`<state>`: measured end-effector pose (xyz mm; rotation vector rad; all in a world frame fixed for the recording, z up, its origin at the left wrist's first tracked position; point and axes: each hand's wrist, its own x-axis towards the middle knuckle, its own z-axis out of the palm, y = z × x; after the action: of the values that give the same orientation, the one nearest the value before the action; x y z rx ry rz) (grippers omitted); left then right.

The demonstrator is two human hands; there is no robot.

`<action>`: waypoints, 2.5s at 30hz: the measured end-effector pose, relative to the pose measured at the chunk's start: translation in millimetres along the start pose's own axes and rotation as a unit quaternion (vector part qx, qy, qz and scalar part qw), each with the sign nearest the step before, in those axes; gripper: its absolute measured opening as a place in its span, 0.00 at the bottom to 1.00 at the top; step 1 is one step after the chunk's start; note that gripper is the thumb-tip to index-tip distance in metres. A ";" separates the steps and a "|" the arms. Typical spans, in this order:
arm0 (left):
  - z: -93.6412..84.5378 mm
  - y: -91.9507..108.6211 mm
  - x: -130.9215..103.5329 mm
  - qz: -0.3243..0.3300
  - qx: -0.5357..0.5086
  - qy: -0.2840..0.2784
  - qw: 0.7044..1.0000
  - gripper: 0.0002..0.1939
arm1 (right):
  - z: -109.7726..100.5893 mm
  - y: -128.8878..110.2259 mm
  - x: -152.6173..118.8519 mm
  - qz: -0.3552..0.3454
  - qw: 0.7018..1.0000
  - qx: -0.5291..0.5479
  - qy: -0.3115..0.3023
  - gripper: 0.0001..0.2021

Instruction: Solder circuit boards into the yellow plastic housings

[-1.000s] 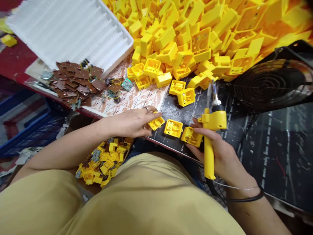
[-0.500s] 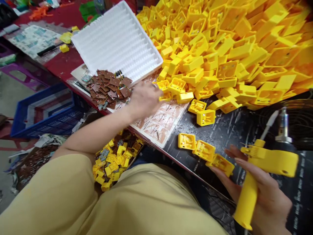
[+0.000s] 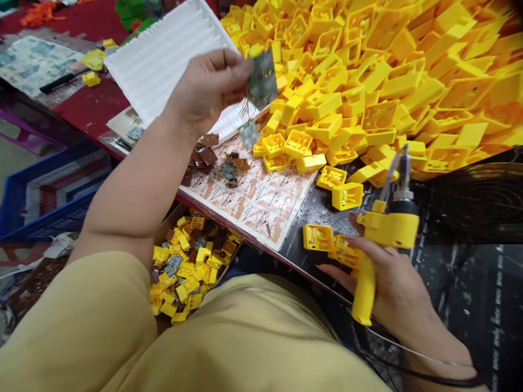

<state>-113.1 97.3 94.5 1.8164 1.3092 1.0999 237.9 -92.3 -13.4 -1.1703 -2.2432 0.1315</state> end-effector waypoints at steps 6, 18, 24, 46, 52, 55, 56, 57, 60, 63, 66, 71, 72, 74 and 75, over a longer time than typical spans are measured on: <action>47.1 0.0 -4.9 -0.062 -0.107 -0.105 0.987 0.15 | 8.3 -6.9 8.6 -0.041 0.998 -0.039 0.000 0.25; 118.4 4.0 -63.0 -0.095 -0.264 -0.256 0.925 0.11 | 17.1 -40.9 67.7 0.154 0.969 0.150 0.126 0.19; 110.9 -5.7 -65.6 -0.187 -0.350 -0.047 0.917 0.17 | 22.7 -41.3 65.1 0.162 0.966 0.142 0.144 0.16; 119.0 -10.6 -97.5 0.139 0.200 -0.260 0.935 0.09 | 13.1 -42.8 59.5 0.043 0.978 -0.099 0.180 0.14; 108.6 -5.4 -90.5 0.161 0.205 -0.231 0.937 0.08 | 12.4 -30.8 52.8 0.003 0.974 -0.166 0.154 0.11; 106.9 -3.4 -95.7 0.196 0.252 -0.198 0.927 0.12 | 16.7 -28.4 51.6 -0.004 0.970 -0.189 0.154 0.10; 106.8 -3.4 -96.7 0.198 0.266 -0.209 0.920 0.12 | 18.6 -28.4 51.7 -0.004 0.969 -0.193 0.156 0.10; 106.8 -3.4 -97.0 0.194 0.280 -0.227 0.913 0.11 | 20.8 -28.7 51.9 -0.004 0.968 -0.196 0.157 0.10; 107.0 -2.6 -93.6 0.176 0.318 -0.292 0.885 0.13 | 27.0 -30.0 52.6 -0.011 0.969 -0.197 0.150 0.11; 109.1 0.8 -88.0 0.147 0.321 -0.348 0.869 0.22 | 30.4 -31.8 53.1 -0.025 0.968 -0.194 0.159 0.12; 115.0 1.6 -85.7 0.109 0.261 -0.336 0.898 0.20 | 30.7 -35.1 54.2 -0.028 0.968 -0.175 0.180 0.14; 127.0 -2.9 -88.7 0.028 -0.019 -0.209 0.977 0.17 | 31.0 -42.5 56.2 0.030 0.969 -0.108 0.220 0.15; 128.8 -2.4 -89.7 0.011 -0.069 -0.188 0.980 0.16 | 31.3 -43.7 56.0 0.045 0.969 -0.093 0.223 0.15; 132.3 1.0 -91.4 -0.036 -0.133 -0.162 0.977 0.15 | 31.6 -45.6 54.8 0.068 0.969 -0.068 0.226 0.16; 134.2 3.5 -92.2 -0.064 -0.157 -0.157 0.973 0.15 | 31.7 -46.4 53.8 0.074 0.969 -0.061 0.226 0.16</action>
<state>-6.1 5.4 13.3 1.5702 0.9898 0.8532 164.1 -73.0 1.7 -1.2838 -1.7841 -0.2004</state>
